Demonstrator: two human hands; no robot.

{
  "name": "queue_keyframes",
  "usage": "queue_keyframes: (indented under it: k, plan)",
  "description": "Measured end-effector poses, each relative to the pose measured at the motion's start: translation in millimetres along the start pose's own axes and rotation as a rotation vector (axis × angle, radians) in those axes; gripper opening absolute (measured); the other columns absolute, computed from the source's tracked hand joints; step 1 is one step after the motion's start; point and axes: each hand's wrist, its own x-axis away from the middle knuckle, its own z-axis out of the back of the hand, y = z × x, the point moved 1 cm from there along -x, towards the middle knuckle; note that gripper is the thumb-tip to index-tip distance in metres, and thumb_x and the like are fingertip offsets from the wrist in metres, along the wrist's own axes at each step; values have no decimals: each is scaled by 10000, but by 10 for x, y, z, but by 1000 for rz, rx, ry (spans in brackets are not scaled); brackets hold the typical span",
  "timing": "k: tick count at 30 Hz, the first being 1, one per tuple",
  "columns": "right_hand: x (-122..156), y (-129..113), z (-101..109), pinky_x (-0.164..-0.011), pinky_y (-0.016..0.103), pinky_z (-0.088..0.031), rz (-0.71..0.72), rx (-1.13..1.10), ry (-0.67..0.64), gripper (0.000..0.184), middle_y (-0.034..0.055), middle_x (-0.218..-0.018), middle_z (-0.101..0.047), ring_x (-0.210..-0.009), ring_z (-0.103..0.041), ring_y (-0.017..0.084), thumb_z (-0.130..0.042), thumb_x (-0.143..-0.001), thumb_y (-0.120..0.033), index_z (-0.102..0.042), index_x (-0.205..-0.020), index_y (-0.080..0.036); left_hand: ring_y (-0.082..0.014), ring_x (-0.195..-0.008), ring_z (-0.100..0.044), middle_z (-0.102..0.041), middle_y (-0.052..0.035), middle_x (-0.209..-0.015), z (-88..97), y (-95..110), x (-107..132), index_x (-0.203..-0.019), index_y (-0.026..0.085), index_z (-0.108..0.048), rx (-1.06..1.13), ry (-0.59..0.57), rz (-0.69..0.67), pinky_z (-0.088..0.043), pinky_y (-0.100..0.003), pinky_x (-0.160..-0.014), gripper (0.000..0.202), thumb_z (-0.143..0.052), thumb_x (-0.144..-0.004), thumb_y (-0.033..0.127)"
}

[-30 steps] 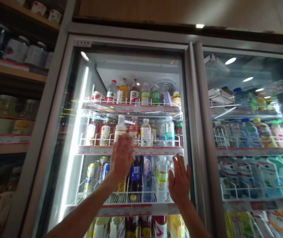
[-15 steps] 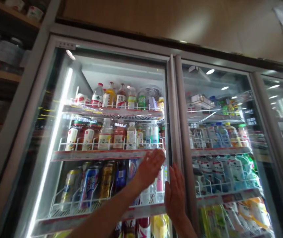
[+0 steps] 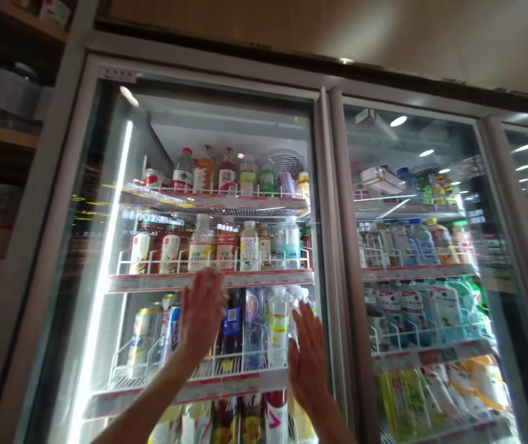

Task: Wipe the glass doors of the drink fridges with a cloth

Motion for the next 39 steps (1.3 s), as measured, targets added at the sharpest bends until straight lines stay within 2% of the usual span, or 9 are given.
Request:
queue_keyframes:
  k: [4,9,13,19,25,27,32,37,39]
  plan:
    - [-161,-571,-477,-998,359,-423,109,-273,-79,521,71,-1402,-386,-1295,-360,170,-326,-882,-134,-265,-1391,-229,-180,-1367,-192,-396,-49,-1402,-168,409,103,-1386,170,-281,58,-39,-228,-169,-361,-1118,516,-367,-879,210]
    - [-489,-1124,-935,-1019,423,-360,51,-131,-21,508,86,-1346,-456,-1274,-380,201,-370,-876,-184,-304,-1380,-213,-274,-1373,-150,-241,-201,-1449,101,-233,381,-1416,47,-111,72,-32,-135,-136,-483,-1103,734,-384,-859,440]
    - [-599,-864,-913,-1039,470,-277,42,118,2,427,60,-1347,-461,-1297,-339,233,-412,-875,-225,-442,-1300,-254,-259,-1371,-169,-237,-160,-1459,263,-743,732,-1425,129,-138,59,-43,-43,-130,-510,-1100,682,-376,-868,441]
    - [-407,46,-476,-1011,533,-319,-185,279,275,485,146,-1414,-348,-1321,-298,277,-336,-899,-242,-327,-1380,-178,-224,-1372,-167,-282,-123,-1448,227,-850,925,-1426,162,-136,58,-43,-70,-91,-478,-1120,661,-410,-865,379]
    - [-61,-935,-898,-1086,481,-259,197,142,-180,563,37,-1420,-368,-1368,-195,224,-359,-866,-149,-245,-1411,-236,-223,-1370,-169,-274,-127,-1447,243,-894,915,-1423,142,-149,80,-27,-114,-100,-465,-1124,665,-442,-856,334]
    - [-19,-935,-865,-1097,487,-226,252,190,-203,570,19,-1408,-388,-1359,-223,214,-379,-867,-145,-242,-1407,-269,-220,-1366,-184,-281,-121,-1444,257,-913,922,-1422,146,-156,83,-17,-160,-120,-455,-1125,673,-465,-849,316]
    - [10,-624,-724,-1020,574,-289,-166,284,208,570,140,-1468,-237,-1363,-189,290,-335,-891,-178,-154,-1432,-192,-219,-1358,-202,-312,-118,-1430,265,-902,937,-1422,154,-156,95,2,-150,-126,-455,-1127,678,-479,-842,296]
    - [195,-1096,-973,-1082,482,-256,238,146,-220,599,48,-1429,-352,-1368,-195,221,-375,-852,-119,-222,-1416,-252,-190,-1359,-209,-256,-74,-1464,388,-1106,1066,-1423,195,-155,184,12,-150,-140,-415,-1136,657,-455,-838,190]
    - [82,-1063,-946,-1085,493,-236,203,198,-156,600,40,-1425,-359,-1363,-214,214,-372,-859,-121,-209,-1415,-278,-200,-1371,-176,-191,-65,-1485,457,-1276,1156,-1425,198,-148,156,17,-53,-122,-431,-1135,658,-455,-843,206]
